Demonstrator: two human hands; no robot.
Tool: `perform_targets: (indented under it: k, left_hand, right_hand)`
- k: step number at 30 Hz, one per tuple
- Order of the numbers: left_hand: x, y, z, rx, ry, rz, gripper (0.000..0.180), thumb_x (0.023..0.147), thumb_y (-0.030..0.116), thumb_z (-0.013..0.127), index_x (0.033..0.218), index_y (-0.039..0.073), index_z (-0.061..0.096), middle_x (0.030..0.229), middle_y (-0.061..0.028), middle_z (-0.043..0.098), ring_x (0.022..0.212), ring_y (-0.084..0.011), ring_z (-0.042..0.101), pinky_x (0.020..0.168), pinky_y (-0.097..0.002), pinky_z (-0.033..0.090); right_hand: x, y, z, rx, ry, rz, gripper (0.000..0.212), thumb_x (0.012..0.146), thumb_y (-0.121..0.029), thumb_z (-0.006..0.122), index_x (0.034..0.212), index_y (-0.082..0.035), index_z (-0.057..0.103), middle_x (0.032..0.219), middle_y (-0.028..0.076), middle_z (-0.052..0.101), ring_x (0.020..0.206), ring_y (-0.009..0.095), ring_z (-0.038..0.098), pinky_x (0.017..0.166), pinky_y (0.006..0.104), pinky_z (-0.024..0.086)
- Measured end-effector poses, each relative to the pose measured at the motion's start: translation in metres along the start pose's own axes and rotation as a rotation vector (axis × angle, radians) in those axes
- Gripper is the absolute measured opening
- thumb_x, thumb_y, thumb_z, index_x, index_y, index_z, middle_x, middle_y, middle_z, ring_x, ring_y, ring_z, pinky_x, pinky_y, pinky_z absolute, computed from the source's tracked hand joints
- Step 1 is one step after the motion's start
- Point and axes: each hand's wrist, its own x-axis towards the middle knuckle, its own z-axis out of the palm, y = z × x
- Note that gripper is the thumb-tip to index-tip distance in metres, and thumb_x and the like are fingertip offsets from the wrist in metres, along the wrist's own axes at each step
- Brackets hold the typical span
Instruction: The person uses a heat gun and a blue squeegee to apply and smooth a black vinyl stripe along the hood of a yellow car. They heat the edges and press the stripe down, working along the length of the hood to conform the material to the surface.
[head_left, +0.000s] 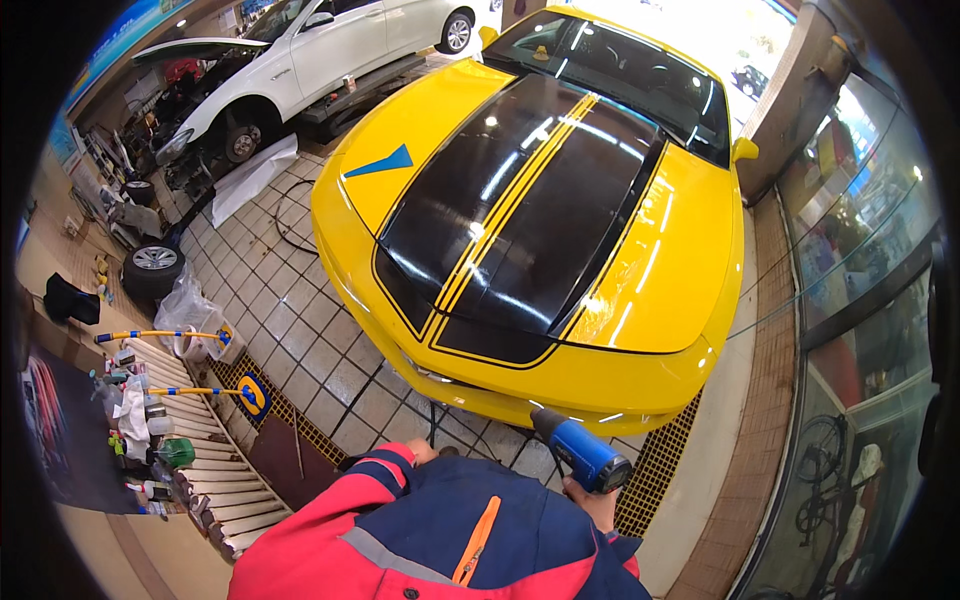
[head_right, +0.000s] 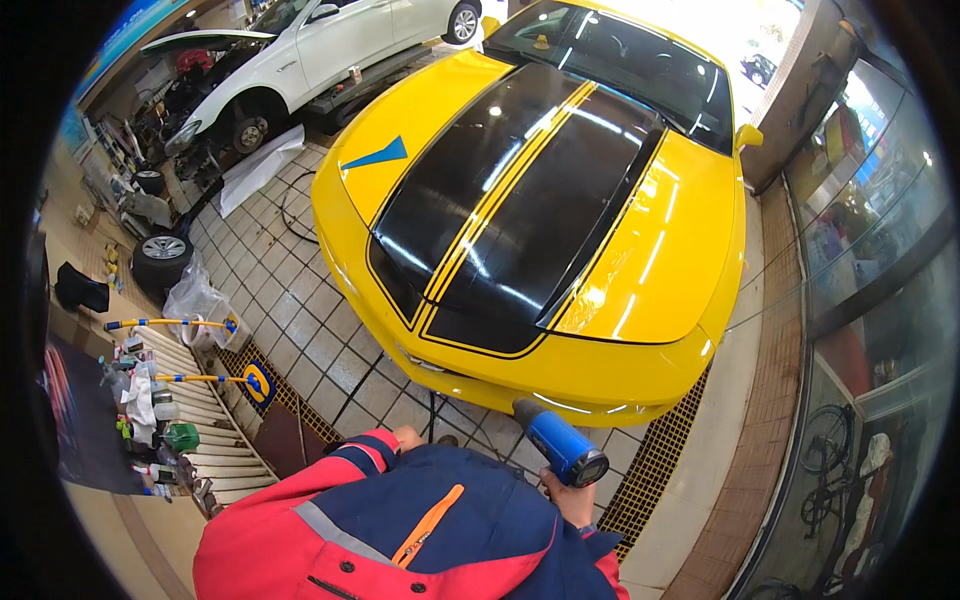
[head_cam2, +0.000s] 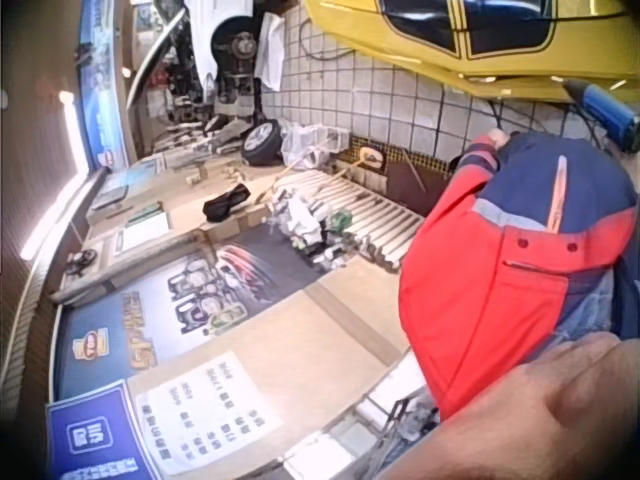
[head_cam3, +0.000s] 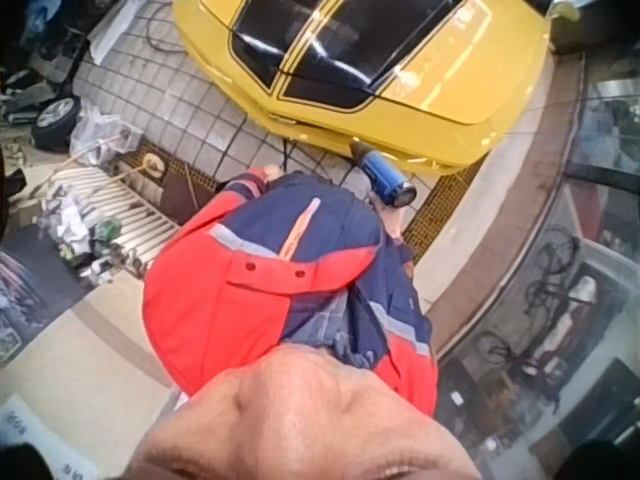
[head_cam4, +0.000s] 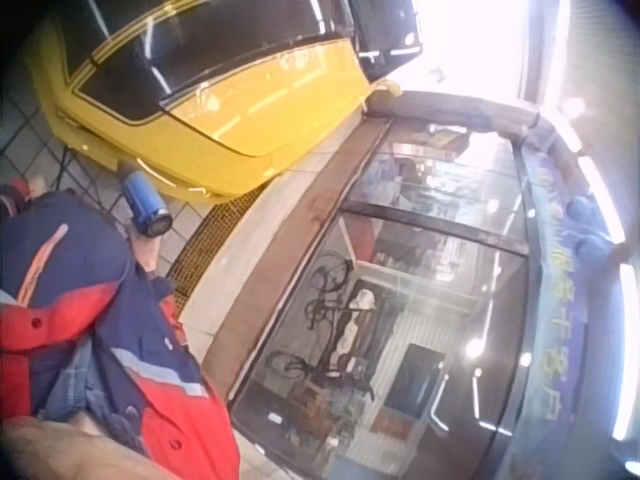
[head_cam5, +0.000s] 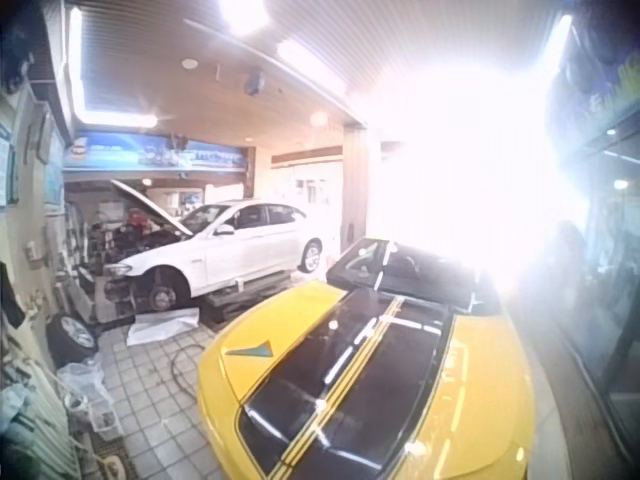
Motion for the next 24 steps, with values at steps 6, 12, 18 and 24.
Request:
perform_targets:
  k: [6, 12, 18, 24]
  left_hand:
    - [-0.002, 0.010, -0.007, -0.005, 0.081, -0.106, 0.055, 0.092, 0.048, 0.070, 0.112, -0.002, 0.080, 0.121, -0.0317, 0.073, 0.117, -0.0476, 0.070, 0.097, -0.0486, 0.057]
    - [0.023, -0.022, 0.009, 0.037, -0.069, 0.146, 0.058, 0.092, 0.055, 0.071, 0.109, 0.000, 0.079, 0.114, -0.0320, 0.073, 0.112, -0.0455, 0.073, 0.089, -0.0474, 0.055]
    - [0.025, -0.043, 0.023, -0.013, -0.040, 0.059, 0.064, 0.090, 0.064, 0.072, 0.109, 0.003, 0.079, 0.109, -0.0317, 0.073, 0.107, -0.0434, 0.075, 0.085, -0.0479, 0.055]
    - [0.033, -0.065, 0.033, 0.029, -0.085, 0.185, 0.067, 0.089, 0.067, 0.072, 0.109, 0.004, 0.079, 0.107, -0.0317, 0.073, 0.101, -0.0413, 0.076, 0.083, -0.0484, 0.054]
  right_hand:
    - [-0.003, 0.004, -0.001, 0.069, 0.030, -0.026, 0.014, 0.091, -0.008, 0.084, 0.100, -0.003, 0.074, 0.079, 0.002, 0.072, 0.063, 0.011, 0.065, 0.058, 0.0280, 0.051]
    - [-0.005, 0.005, 0.003, 0.066, 0.031, -0.040, 0.018, 0.089, -0.008, 0.085, 0.102, -0.003, 0.073, 0.079, 0.002, 0.072, 0.064, 0.011, 0.065, 0.058, 0.0282, 0.051]
    - [-0.007, 0.007, 0.010, 0.038, 0.007, -0.020, 0.017, 0.089, -0.008, 0.084, 0.100, -0.003, 0.072, 0.079, 0.001, 0.071, 0.064, 0.012, 0.065, 0.059, 0.0283, 0.052]
    - [-0.005, 0.009, 0.017, 0.007, -0.028, 0.010, 0.017, 0.089, -0.008, 0.084, 0.100, -0.003, 0.072, 0.079, 0.001, 0.071, 0.063, 0.012, 0.064, 0.058, 0.0283, 0.050]
